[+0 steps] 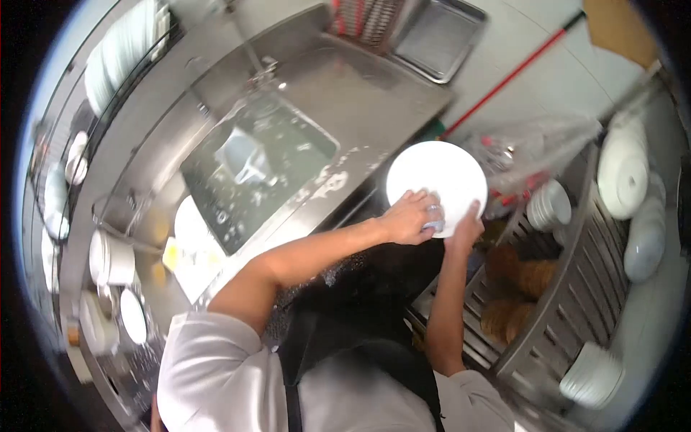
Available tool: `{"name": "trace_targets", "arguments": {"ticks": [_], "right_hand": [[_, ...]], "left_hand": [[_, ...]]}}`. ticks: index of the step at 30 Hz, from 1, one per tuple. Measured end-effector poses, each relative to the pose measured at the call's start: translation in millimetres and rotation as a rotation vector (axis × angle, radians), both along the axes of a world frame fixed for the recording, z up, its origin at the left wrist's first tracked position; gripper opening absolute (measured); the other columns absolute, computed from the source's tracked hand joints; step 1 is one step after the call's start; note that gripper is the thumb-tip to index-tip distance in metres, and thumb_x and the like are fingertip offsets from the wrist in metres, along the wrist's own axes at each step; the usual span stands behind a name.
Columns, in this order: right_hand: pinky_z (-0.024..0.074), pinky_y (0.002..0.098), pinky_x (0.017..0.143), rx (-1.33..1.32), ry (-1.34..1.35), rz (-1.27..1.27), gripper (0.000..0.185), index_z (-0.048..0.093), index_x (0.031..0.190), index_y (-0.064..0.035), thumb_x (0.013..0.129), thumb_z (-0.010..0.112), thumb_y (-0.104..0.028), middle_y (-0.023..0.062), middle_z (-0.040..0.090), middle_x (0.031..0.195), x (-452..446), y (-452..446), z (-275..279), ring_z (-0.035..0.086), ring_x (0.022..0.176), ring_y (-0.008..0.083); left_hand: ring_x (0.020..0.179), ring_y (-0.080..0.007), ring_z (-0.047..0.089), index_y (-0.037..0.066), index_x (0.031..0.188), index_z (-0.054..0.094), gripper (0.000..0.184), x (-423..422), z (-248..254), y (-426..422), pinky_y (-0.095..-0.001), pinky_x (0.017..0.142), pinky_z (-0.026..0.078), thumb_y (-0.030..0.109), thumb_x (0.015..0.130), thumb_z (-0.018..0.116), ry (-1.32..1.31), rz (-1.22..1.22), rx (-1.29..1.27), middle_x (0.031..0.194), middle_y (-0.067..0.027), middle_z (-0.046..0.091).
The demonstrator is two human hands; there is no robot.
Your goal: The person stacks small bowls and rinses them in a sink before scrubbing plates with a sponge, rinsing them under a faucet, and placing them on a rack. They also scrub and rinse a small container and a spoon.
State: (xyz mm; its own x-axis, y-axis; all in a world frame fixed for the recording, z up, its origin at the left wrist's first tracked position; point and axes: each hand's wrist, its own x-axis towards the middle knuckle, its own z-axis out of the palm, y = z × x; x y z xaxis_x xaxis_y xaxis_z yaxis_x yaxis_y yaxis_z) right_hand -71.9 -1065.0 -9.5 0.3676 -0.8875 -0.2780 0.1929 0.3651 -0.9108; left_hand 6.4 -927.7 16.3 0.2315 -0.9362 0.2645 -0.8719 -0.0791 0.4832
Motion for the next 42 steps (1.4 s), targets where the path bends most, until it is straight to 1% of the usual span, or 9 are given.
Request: {"name": "trace_targets", "arguments": {"ticks": [4,13,16,20,26,28,31,38,42], "right_hand": [[0.0538,0.0367,0.072,-0.065,0.024,0.145,0.048,0.052,0.114,0.0155,0.095,0.050,-0.028,0.0205,0.062,0.104,13,21,12,0.064,0.086,0.0260],[0.0548,0.0399,0.074,-0.013,0.100,0.451,0.057,0.051,0.114,0.0159,0.095,0.049,-0.037,0.0223,0.059,0.111,78,102,10,0.063,0.090,0.0288],[0.0545,0.0396,0.075,-0.090,0.099,0.580,0.057,0.050,0.116,0.0158,0.095,0.050,-0.037,0.0219,0.059,0.112,104,144,2,0.063,0.092,0.0283],[0.0539,0.0366,0.075,-0.216,0.130,0.906,0.040,0.053,0.113,0.0144,0.090,0.058,-0.018,0.0193,0.062,0.105,108,238,37,0.063,0.087,0.0247],[0.0523,0.0357,0.077,-0.182,-0.036,0.901,0.036,0.052,0.114,0.0154,0.087,0.058,-0.008,0.0208,0.061,0.106,118,285,34,0.063,0.090,0.0249],[0.0522,0.0344,0.075,-0.183,-0.038,0.820,0.034,0.053,0.111,0.0152,0.088,0.058,-0.008,0.0208,0.061,0.105,124,290,42,0.063,0.088,0.0243],[0.0544,0.0355,0.075,-0.060,-0.091,0.655,0.035,0.051,0.111,0.0159,0.089,0.057,-0.010,0.0228,0.060,0.105,155,285,31,0.064,0.084,0.0272],[0.0405,0.0388,0.099,0.486,-0.269,0.978,0.037,0.044,0.126,0.0047,0.093,0.048,-0.011,0.0126,0.053,0.123,192,226,-16,0.052,0.114,0.0253],[0.0394,0.0399,0.100,0.421,-0.186,0.833,0.039,0.041,0.128,0.0049,0.092,0.047,-0.011,0.0133,0.052,0.124,224,191,-3,0.050,0.116,0.0257]], "left_hand": [[0.099,-0.0329,0.048,0.010,0.100,0.063,0.027,50,-24,13,-0.0471,0.079,0.039,0.021,0.075,0.060,-0.279,0.581,-0.199,0.112,-0.0144,0.052],[0.102,-0.0304,0.049,0.009,0.100,0.061,0.034,31,-18,111,-0.0454,0.082,0.037,0.026,0.070,0.065,-0.229,0.452,-0.304,0.107,-0.0123,0.052],[0.105,-0.0309,0.046,0.008,0.101,0.061,0.032,35,-3,163,-0.0471,0.083,0.037,0.029,0.076,0.062,-0.244,0.817,0.120,0.108,-0.0145,0.050],[0.124,-0.0382,0.036,0.009,0.116,0.055,0.045,96,8,232,-0.0568,0.097,0.030,0.040,0.083,0.056,-0.529,0.986,-0.094,0.132,-0.0211,0.041],[0.101,-0.0327,0.061,0.004,0.112,0.061,0.063,163,9,376,-0.0411,0.086,0.048,0.049,0.069,0.072,0.409,1.073,0.050,0.109,-0.0219,0.061],[0.091,-0.0258,0.065,-0.009,0.112,0.056,0.050,145,-7,389,-0.0372,0.077,0.055,0.019,0.075,0.074,1.205,0.875,-0.573,0.103,-0.0201,0.063],[0.083,-0.0262,0.067,-0.010,0.114,0.052,0.042,120,-28,355,-0.0382,0.073,0.058,0.004,0.077,0.066,1.534,0.938,-1.054,0.102,-0.0189,0.064],[0.088,-0.0255,0.063,-0.005,0.110,0.054,0.041,132,-13,315,-0.0395,0.075,0.054,0.001,0.071,0.063,1.227,1.029,-0.845,0.101,-0.0148,0.062],[0.088,-0.0258,0.063,-0.003,0.113,0.053,0.044,161,-41,228,-0.0397,0.074,0.053,0.001,0.071,0.063,1.159,1.257,-1.282,0.100,-0.0146,0.062]]}}
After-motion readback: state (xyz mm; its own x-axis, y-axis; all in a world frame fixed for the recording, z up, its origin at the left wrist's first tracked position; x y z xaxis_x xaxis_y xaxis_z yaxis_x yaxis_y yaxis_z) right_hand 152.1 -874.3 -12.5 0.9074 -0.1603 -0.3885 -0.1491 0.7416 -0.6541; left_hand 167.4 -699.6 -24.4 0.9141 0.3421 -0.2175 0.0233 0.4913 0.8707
